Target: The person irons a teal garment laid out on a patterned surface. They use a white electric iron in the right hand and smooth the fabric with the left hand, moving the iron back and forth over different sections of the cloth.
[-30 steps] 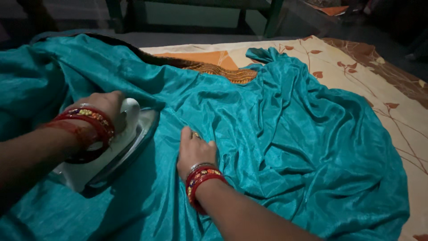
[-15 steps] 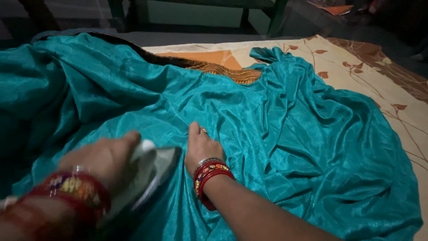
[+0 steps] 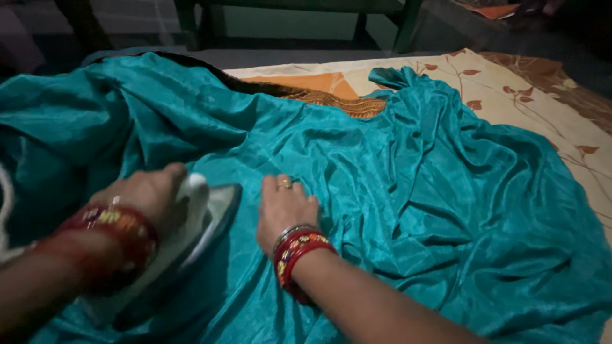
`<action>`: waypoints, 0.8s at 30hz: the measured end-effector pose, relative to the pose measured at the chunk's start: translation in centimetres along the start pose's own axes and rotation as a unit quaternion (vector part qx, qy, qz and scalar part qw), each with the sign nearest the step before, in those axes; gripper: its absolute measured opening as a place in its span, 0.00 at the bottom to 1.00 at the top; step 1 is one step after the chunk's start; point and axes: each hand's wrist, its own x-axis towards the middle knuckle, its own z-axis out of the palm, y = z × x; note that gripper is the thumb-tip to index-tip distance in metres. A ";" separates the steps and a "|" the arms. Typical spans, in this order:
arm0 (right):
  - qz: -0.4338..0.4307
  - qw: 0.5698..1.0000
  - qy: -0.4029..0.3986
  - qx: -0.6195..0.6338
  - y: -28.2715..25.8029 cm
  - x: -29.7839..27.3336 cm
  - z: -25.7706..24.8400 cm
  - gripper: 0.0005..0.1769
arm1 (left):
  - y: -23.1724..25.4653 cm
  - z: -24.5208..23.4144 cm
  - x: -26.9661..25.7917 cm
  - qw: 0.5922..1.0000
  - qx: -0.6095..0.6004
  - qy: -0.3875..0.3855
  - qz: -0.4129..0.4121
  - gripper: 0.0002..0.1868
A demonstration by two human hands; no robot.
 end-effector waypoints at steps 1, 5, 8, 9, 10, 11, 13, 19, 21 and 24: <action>-0.028 1.000 0.010 -0.001 -0.6 -0.7 0.0 0.17 | 0.0 0.6 -0.8 1.000 0.024 -0.006 -0.013 0.31; -0.116 0.992 0.009 0.038 -2.7 -3.3 0.0 0.16 | -1.7 2.0 -2.3 0.997 0.062 -0.029 -0.023 0.29; -0.168 0.984 -0.025 0.058 -3.6 -4.6 0.6 0.22 | -3.8 2.6 -1.8 0.995 0.073 0.020 -0.067 0.29; -0.186 0.980 -0.036 0.057 -3.9 -4.8 1.0 0.25 | -4.8 2.6 -1.6 0.995 0.054 0.015 -0.085 0.29; -0.201 0.977 -0.040 0.060 -4.1 -4.9 1.4 0.19 | -5.7 2.6 -1.4 0.994 0.036 0.011 -0.103 0.29; -0.216 0.973 -0.044 0.065 -4.4 -5.0 1.9 0.14 | -6.4 2.7 -1.2 0.992 0.018 0.006 -0.122 0.29; -0.251 0.965 -0.041 0.066 -4.6 -4.7 2.5 0.11 | -8.0 2.8 -0.5 0.990 0.041 0.014 -0.138 0.27; -0.256 0.957 -0.066 0.117 -5.6 -5.1 1.8 0.11 | -11.6 3.2 1.9 0.988 0.049 0.051 -0.139 0.29; -0.239 0.958 -0.102 0.120 -6.1 -5.2 1.0 0.19 | -11.3 3.0 1.4 0.988 0.035 0.047 -0.144 0.29; -0.259 0.960 -0.093 0.056 -7.2 -5.2 0.9 0.17 | -9.9 2.4 0.2 0.989 -0.004 0.033 -0.145 0.27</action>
